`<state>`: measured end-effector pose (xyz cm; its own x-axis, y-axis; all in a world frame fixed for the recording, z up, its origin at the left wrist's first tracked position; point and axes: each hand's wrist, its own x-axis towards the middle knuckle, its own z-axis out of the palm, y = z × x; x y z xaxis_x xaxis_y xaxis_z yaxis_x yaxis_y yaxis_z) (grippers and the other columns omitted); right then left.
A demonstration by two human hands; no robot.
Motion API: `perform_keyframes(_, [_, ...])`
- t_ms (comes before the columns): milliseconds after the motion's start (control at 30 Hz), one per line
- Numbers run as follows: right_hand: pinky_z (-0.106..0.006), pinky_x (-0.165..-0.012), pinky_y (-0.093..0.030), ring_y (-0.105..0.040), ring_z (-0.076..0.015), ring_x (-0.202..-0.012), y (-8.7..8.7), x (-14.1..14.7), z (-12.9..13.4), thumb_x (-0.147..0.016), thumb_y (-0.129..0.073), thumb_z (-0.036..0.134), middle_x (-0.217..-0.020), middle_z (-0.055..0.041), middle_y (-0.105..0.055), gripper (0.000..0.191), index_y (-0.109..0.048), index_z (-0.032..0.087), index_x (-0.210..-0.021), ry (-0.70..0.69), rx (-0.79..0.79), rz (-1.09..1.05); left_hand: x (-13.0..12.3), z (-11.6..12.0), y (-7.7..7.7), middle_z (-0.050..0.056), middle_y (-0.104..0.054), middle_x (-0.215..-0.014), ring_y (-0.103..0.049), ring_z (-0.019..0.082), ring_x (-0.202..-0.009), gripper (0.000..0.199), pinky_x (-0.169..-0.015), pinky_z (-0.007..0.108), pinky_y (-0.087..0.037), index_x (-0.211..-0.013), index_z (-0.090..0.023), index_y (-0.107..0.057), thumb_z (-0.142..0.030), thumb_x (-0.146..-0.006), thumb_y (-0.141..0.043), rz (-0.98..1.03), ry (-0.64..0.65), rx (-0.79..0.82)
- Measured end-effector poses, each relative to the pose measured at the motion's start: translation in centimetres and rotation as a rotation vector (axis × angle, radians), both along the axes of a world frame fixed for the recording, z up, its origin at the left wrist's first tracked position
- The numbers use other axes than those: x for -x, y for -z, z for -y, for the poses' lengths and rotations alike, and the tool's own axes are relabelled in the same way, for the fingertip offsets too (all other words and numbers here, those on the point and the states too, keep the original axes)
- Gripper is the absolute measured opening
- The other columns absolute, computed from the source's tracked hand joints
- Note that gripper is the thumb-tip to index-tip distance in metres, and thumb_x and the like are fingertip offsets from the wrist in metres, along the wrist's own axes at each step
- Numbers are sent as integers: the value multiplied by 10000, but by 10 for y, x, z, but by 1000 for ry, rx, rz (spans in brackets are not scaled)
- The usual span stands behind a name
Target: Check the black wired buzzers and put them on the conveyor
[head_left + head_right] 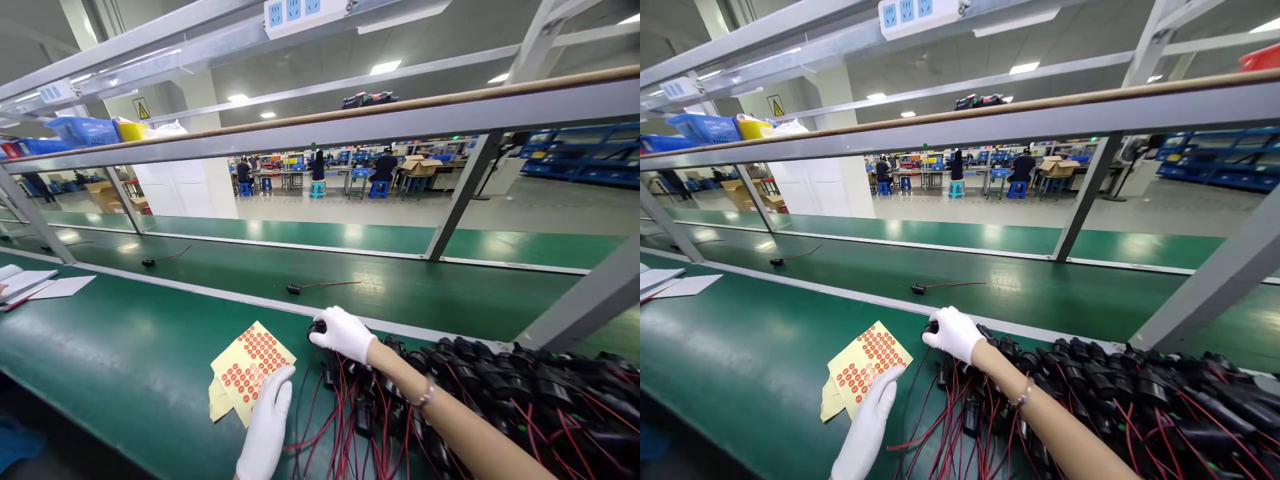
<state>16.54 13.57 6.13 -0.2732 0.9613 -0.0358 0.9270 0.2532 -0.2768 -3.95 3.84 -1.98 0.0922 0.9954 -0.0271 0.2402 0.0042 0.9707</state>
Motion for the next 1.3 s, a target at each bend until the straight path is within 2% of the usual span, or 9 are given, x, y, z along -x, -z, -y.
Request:
perform_keyframes(100, [-368, -937, -525, -666, -219, -1043, -17, -10, 32, -934, -590, 272, -1146, -88, -712, 257, -671, 168, -1154, -34, -71, -245, -8, 4, -28, 154, -648, -1356, -600, 270, -1262, 479, -1148, 461, -396, -1271, -137, -653, -472, -1004, -439, 415, 169, 139])
perform_keyframes(233, [-344, -834, -548, -690, -231, -931, -23, -9, 75, -802, -613, 245, -1055, -66, -743, 330, -693, 194, -1118, -48, -77, -434, -33, 8, -46, 168, -753, -1019, -716, 221, -909, 551, -872, 360, -533, -1114, -55, -713, -546, -971, -509, 829, 359, 337])
perform_keyframes(333, [-364, -788, -548, -693, -245, -872, -19, -9, 96, -768, -607, 287, -992, -54, -750, 364, -695, 223, -1116, -34, -58, -549, -48, 15, -52, 108, -731, -794, -674, 145, -659, 530, -675, 272, -522, -1033, -48, -724, -554, -915, -616, 1034, 407, 474])
perform_keyframes(433, [-401, -803, -550, -699, -259, -851, -14, -10, 108, -778, -579, 370, -1002, -78, -746, 412, -673, 209, -1145, 4, -11, -743, -53, 23, -59, 81, -697, -693, -649, 125, -603, 483, -622, 237, -516, -923, -49, -730, -522, -917, -632, 1112, 451, 494])
perform_keyframes(767, [-474, -966, -550, -680, -336, -1108, -10, 4, 128, -796, -639, 681, -1171, -138, -723, 583, -634, 241, -1178, 55, 79, -1153, -55, 30, -80, 21, -630, -626, -514, 83, -505, 519, -503, 206, -428, -944, -70, -737, -575, -821, -721, 1006, 354, 451])
perform_keyframes(967, [-498, -986, -542, -632, -352, -1200, 6, 5, 129, -828, -626, 612, -1161, -119, -708, 537, -612, 260, -1234, 113, 17, -1151, -47, 34, -83, 12, -608, -663, -542, 124, -636, 459, -648, 257, -439, -906, -116, -676, -530, -986, -493, 787, 327, 284])
perform_keyframes(1100, [-520, -1006, -525, -625, -348, -1194, 24, 0, 126, -825, -643, 468, -1257, -132, -659, 476, -611, 264, -1254, 102, -244, -1058, -37, 34, -96, 13, -605, -773, -543, 139, -753, 404, -749, 274, -443, -812, -150, -621, -517, -958, -538, 527, 359, 150])
perform_keyframes(1233, [-466, -1055, -497, -575, -288, -1269, 21, -11, 129, -853, -643, 199, -1360, -72, -602, 551, -526, 370, -1364, -147, -469, -850, -37, 29, -100, 67, -701, -955, -632, 224, -940, 263, -875, 330, -484, -985, -149, -673, -328, -794, -700, 426, 348, 91])
perform_keyframes(1300, [-448, -1085, -473, -517, -277, -1338, 13, -16, 131, -895, -619, 201, -1445, -56, -539, 611, -437, 415, -1438, -262, -508, -805, -39, 28, -94, 76, -730, -985, -665, 245, -962, 295, -891, 345, -504, -1021, -166, -686, -219, -731, -703, 388, 302, 36])
